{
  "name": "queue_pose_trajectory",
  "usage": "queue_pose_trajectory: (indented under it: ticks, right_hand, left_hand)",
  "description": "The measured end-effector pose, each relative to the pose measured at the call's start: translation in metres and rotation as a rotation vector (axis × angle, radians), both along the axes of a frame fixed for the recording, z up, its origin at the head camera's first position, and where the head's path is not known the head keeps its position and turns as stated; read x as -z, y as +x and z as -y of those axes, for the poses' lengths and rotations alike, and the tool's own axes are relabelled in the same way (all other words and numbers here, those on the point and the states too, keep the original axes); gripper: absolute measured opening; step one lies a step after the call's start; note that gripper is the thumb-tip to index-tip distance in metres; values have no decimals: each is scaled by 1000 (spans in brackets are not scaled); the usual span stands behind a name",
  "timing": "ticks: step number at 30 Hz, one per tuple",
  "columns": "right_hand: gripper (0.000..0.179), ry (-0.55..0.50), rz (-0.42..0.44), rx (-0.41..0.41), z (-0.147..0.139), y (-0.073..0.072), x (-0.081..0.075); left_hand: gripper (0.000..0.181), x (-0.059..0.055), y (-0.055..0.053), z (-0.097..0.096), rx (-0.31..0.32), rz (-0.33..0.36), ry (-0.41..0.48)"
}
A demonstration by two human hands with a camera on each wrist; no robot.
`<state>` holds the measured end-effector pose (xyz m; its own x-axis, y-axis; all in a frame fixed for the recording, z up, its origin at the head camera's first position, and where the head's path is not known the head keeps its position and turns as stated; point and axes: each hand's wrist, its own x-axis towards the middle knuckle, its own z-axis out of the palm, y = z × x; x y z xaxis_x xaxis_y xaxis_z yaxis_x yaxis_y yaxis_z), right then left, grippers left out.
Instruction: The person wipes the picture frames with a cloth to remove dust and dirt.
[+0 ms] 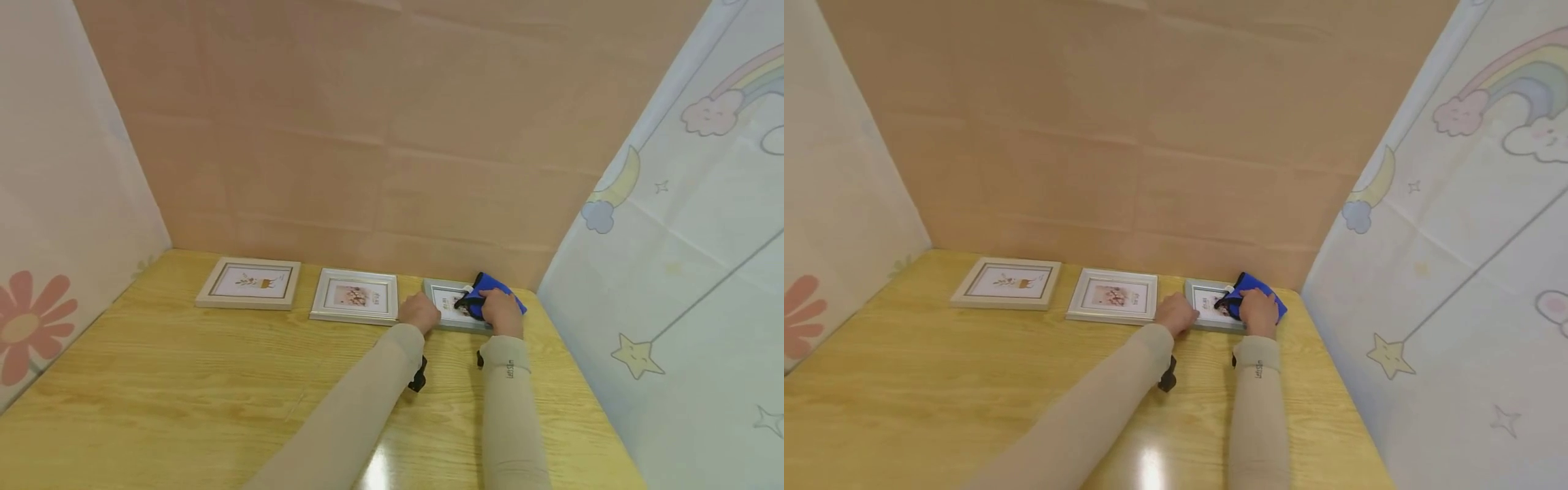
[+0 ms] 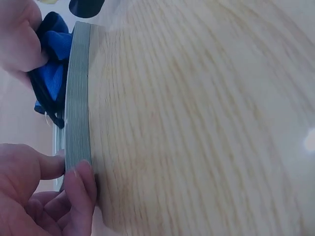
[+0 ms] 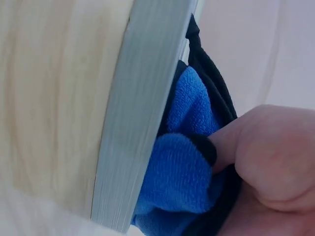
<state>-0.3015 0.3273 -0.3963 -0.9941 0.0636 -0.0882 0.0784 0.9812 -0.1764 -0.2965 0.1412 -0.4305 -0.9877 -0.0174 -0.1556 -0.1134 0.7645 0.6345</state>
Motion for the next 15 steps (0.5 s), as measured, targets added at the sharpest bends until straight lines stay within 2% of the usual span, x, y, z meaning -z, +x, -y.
queue_pose_trajectory:
  ticks: [4,7,10,13,15]
  right_hand:
    - [57,34,-36,-57,12,-4,1]
    - [58,46,-49,-147,30,-11,3]
    - [62,34,-34,-231,43,-16,4]
    - [65,7,-12,-227,46,-17,3]
    - [65,-5,-2,-173,40,-14,2]
  left_hand:
    - [18,-4,2,0,8,-6,1]
    - [17,-8,3,0,7,-1,-1]
    - [25,-9,1,0,3,12,-16]
    - [30,-9,-1,-1,4,24,-19]
    - [28,-7,-4,-1,9,40,-11]
